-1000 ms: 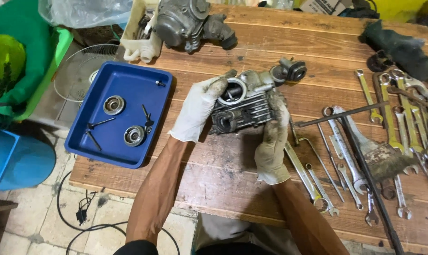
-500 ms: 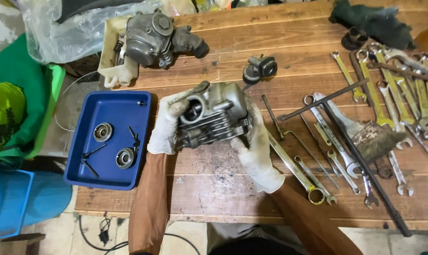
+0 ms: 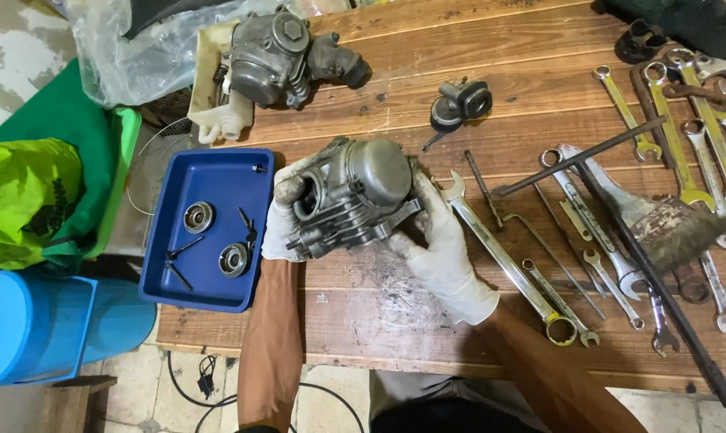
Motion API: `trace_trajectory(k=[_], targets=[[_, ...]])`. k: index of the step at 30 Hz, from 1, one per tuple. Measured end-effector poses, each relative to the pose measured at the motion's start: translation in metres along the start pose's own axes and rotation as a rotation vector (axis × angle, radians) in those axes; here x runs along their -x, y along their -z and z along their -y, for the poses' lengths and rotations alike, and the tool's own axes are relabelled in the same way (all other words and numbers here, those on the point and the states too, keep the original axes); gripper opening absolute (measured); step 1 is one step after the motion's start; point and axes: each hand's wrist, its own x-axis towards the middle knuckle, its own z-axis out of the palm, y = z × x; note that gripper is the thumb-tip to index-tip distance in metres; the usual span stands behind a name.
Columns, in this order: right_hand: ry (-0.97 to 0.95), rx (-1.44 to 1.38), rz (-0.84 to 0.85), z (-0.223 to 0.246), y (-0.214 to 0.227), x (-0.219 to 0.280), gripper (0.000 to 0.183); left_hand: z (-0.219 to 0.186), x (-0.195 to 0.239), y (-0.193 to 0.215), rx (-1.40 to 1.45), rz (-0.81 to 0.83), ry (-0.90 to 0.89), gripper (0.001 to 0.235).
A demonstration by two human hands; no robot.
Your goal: Disassembling and inspecting a motorcycle engine cylinder head using hand tools.
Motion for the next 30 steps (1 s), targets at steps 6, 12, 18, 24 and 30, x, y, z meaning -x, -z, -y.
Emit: trace_trajectory(k=[6,12,18,24,30], targets=[[-0.086,-0.273,0.008,-0.031,-0.001,0.001,0.11,-0.004,-0.003,-0.005,0.141,-0.001,-0.028,0.059],[-0.065,-0.503,0.077,-0.043,-0.012,-0.011,0.121,-0.002,0.007,-0.011,0.283,-0.006,-0.057,0.055],[-0.074,-0.553,0.021,-0.031,-0.007,-0.001,0.116,-0.011,0.009,-0.018,0.112,0.114,-0.038,0.062],[-0.206,-0.101,-0.013,0.049,0.018,0.0,0.101,0.008,0.024,-0.013,-0.187,0.046,0.048,0.07],[-0.094,-0.008,-0.031,0.081,0.019,0.012,0.108,0.053,0.003,0.002,-0.139,0.006,0.219,0.069]])
